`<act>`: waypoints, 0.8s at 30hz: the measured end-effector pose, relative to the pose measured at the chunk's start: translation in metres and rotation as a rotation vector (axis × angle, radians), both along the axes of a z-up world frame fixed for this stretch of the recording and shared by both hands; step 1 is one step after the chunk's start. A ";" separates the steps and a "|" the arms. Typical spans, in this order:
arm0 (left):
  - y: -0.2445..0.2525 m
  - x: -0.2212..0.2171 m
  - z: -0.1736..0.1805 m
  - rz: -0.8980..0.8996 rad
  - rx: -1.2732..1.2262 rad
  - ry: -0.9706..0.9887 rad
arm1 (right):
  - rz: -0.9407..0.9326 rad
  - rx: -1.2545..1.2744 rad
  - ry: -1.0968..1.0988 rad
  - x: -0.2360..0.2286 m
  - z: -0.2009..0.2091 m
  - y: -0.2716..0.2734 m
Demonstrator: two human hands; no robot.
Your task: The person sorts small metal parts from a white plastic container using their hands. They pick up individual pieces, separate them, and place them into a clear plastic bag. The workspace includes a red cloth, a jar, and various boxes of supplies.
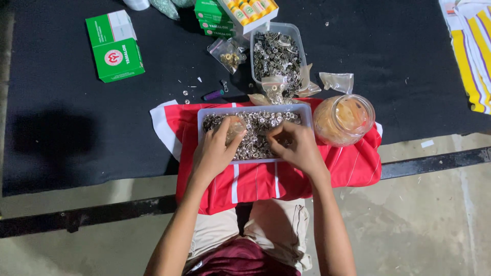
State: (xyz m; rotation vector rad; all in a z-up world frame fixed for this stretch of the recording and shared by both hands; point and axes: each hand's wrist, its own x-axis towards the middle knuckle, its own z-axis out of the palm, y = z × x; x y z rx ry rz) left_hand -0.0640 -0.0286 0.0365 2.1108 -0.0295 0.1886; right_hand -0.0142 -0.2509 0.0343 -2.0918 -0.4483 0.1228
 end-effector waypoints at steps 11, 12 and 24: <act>0.004 0.009 -0.022 -0.030 -0.004 -0.216 | 0.115 -0.264 -0.023 0.002 0.011 0.024; 0.004 0.010 -0.023 -0.029 -0.013 -0.244 | 0.096 -0.270 -0.016 0.002 0.009 0.024; 0.009 0.010 -0.029 -0.040 -0.047 -0.222 | 0.063 -0.210 -0.041 -0.003 0.005 0.025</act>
